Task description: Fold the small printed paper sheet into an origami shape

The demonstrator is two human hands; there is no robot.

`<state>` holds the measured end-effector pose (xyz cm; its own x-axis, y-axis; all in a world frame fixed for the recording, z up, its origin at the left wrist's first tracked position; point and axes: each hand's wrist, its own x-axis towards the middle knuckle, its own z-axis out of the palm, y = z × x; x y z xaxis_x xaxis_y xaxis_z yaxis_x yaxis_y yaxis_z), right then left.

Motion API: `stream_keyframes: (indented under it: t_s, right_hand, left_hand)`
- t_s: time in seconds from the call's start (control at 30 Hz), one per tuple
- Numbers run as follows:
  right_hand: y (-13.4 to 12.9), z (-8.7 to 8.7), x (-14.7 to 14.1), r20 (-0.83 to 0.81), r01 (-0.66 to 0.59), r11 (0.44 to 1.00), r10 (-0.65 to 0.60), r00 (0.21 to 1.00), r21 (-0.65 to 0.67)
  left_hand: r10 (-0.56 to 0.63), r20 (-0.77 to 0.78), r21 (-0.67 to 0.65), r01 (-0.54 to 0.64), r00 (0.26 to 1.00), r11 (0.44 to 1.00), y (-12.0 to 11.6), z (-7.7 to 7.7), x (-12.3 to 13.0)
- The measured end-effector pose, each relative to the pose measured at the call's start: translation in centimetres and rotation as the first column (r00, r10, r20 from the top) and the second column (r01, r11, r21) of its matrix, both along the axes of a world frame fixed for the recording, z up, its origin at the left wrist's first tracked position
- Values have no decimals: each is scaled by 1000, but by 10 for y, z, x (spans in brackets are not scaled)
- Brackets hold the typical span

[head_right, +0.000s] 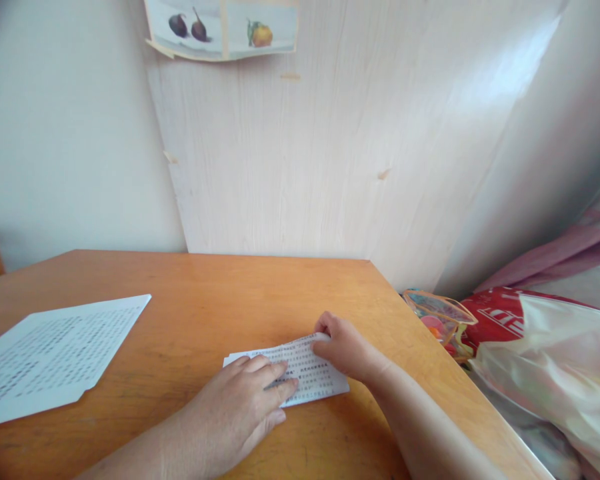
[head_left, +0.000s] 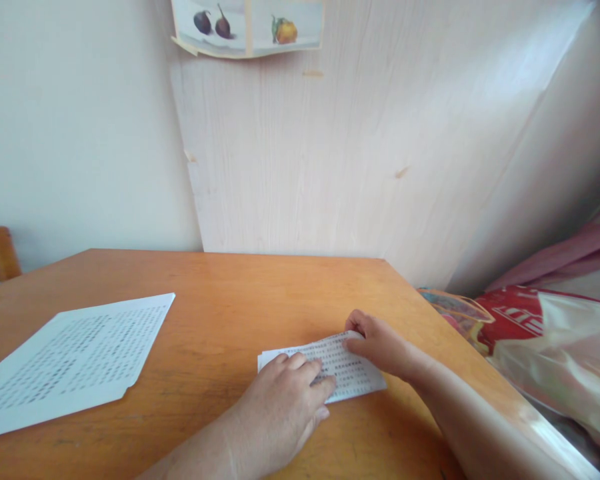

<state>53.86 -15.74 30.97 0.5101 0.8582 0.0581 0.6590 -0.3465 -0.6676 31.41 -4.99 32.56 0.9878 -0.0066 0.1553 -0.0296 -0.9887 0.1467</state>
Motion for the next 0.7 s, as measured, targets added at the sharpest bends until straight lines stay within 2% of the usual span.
stream_keyframes:
  t_s: [0.07, 0.13, 0.23, 0.33, 0.4, 0.47, 0.5, 0.57, 0.63, 0.7]
  right_hand:
    - [-1, 2, -1, -155, 6, 997, 6, 988, 76]
    - [-3, 4, -3, -331, 9, 987, 45, 943, 161]
    - [-7, 10, -5, -488, 6, 962, 133, 863, 274]
    - [-11, 17, -6, -550, 0, 931, 216, 807, 365]
    - [-13, 21, -6, -563, 0, 908, 260, 784, 419]
    - [-15, 24, -6, -558, 4, 884, 290, 777, 467]
    - [-15, 25, -5, -554, 9, 872, 303, 776, 489]
    - [-17, 26, -4, -551, 16, 851, 325, 769, 525]
    - [-17, 26, -2, -555, 27, 836, 339, 760, 548]
    - [-18, 26, -1, -567, 36, 830, 348, 746, 556]
  left_hand:
    - [7, 14, -42, -6, 1000, 999, 2, 1, 1]
    - [33, 46, -103, -28, 998, 994, 7, 2, 2]
    - [145, 165, -198, -111, 976, 974, 20, 1, 7]
    - [345, 320, -301, -251, 882, 920, 37, -4, 12]
    - [477, 353, -419, -319, 805, 850, 49, -8, 14]
    - [585, 290, -595, -335, 758, 730, 57, -10, 14]
    - [616, 235, -693, -315, 752, 649, 59, -10, 14]
    - [634, 119, -862, -238, 764, 448, 62, -9, 13]
    - [605, 29, -955, -157, 795, 252, 62, -6, 12]
    - [572, -28, -986, -117, 820, 120, 61, -3, 12]
